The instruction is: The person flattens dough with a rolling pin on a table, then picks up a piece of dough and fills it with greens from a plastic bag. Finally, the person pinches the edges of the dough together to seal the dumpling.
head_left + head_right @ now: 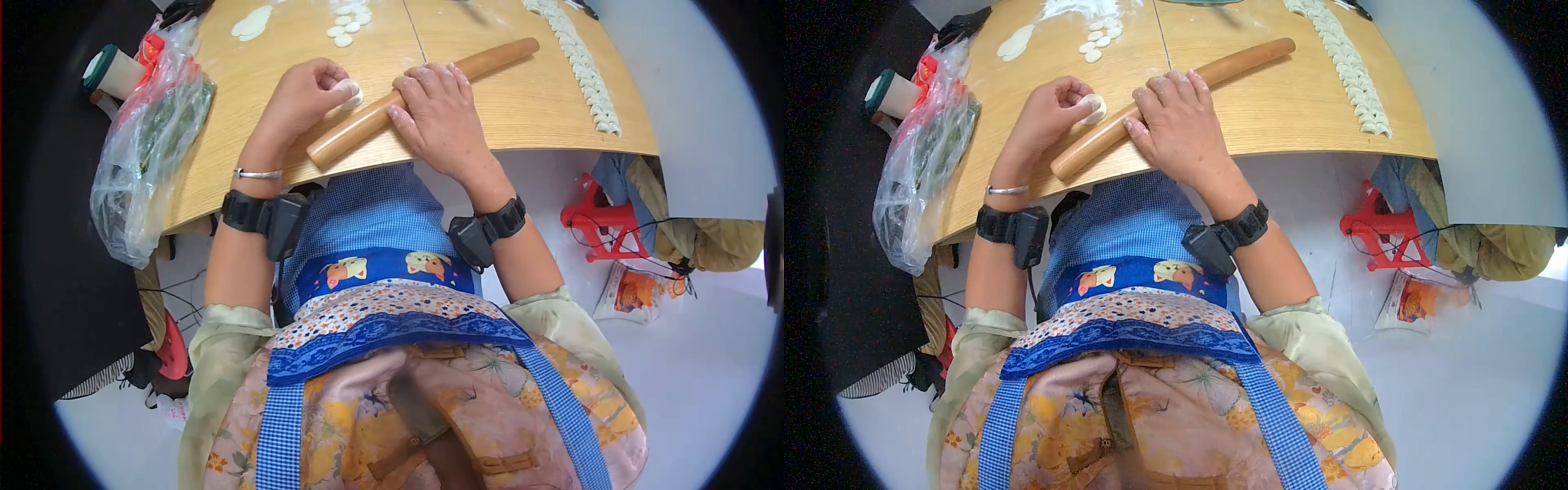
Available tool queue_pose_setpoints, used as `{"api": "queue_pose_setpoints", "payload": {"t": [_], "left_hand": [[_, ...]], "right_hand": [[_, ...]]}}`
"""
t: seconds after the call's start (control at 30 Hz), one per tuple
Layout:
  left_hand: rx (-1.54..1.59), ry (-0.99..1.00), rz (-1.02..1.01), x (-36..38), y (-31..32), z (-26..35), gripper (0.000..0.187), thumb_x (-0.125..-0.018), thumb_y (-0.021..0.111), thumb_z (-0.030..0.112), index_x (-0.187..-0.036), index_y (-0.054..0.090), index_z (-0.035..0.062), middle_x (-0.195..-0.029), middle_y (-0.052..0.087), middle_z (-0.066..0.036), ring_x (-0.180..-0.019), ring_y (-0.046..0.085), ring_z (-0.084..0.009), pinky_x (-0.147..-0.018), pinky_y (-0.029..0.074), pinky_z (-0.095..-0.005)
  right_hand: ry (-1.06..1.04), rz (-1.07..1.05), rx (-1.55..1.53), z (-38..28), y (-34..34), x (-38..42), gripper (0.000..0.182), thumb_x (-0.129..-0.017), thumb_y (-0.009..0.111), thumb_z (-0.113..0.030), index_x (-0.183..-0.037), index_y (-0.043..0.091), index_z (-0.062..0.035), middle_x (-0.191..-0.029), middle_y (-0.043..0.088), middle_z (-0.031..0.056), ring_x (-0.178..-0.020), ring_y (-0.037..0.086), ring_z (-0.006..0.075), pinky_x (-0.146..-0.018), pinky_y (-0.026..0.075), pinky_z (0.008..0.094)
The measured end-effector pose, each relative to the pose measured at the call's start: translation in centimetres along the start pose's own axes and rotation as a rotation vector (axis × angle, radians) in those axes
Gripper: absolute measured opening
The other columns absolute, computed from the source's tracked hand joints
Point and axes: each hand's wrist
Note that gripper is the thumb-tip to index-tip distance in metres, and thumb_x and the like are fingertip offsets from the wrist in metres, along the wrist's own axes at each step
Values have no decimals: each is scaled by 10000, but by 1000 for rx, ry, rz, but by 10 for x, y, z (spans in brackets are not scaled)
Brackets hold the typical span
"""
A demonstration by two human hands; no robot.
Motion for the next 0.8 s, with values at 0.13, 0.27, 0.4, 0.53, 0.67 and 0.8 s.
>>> {"api": "queue_pose_setpoints", "payload": {"t": [0.13, 0.27, 0.4, 0.53, 0.67, 0.8], "left_hand": [[-169, 11, -31, -4, -1, 2, 234, -844, 730, 186, -984, 698, 1, -784, 636, -3, -705, 560, -93, -656, 469, -257], [194, -96, -176, 2, -5, 16, 179, -918, 660, 181, -989, 672, 17, -817, 596, 30, -692, 523, -50, -610, 419, -220], [135, -61, -328, -3, -11, 16, 182, -970, 584, 197, -1010, 651, 32, -799, 569, 43, -701, 509, -43, -610, 409, -209], [-40, -6, -330, -6, -17, 13, 170, -953, 601, 172, -1050, 628, 36, -813, 558, 42, -735, 505, -42, -650, 419, -194], [-97, 43, -255, -8, -18, 1, 211, -911, 630, 116, -1103, 607, 30, -839, 541, 37, -757, 503, -52, -702, 432, -199], [20, 40, -256, -8, -20, -4, 266, -882, 624, 67, -1142, 584, 28, -889, 519, 23, -815, 514, -68, -759, 443, -215]], "right_hand": [[-17, 55, -6, 0, 1, 1, 367, -960, 507, -353, -1168, 588, -62, -1202, 571, 122, -1231, 477, 317, -1143, 272, 495], [-9, 40, -17, 0, 0, 1, 369, -959, 509, -356, -1166, 590, -62, -1201, 573, 123, -1231, 477, 316, -1141, 274, 494], [-21, 55, -9, 0, 0, 1, 367, -956, 514, -354, -1166, 591, -62, -1196, 573, 124, -1231, 476, 314, -1141, 276, 493], [4, 7, -8, -1, -1, -1, 388, -940, 553, -365, -1167, 611, -55, -1236, 588, 136, -1263, 481, 309, -1151, 265, 511], [-14, 8, -9, -1, -4, -2, 376, -931, 562, -365, -1115, 614, -41, -1172, 596, 133, -1194, 508, 310, -1125, 290, 508], [-105, 57, -68, 2, 2, -12, 340, -918, 565, -357, -1013, 611, -34, -1079, 595, 148, -1089, 533, 314, -1071, 331, 499]]}}
Point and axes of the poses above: each hand's wrist, its own x-axis away from the middle knuckle, its own y-axis out of the palm, z = x × y
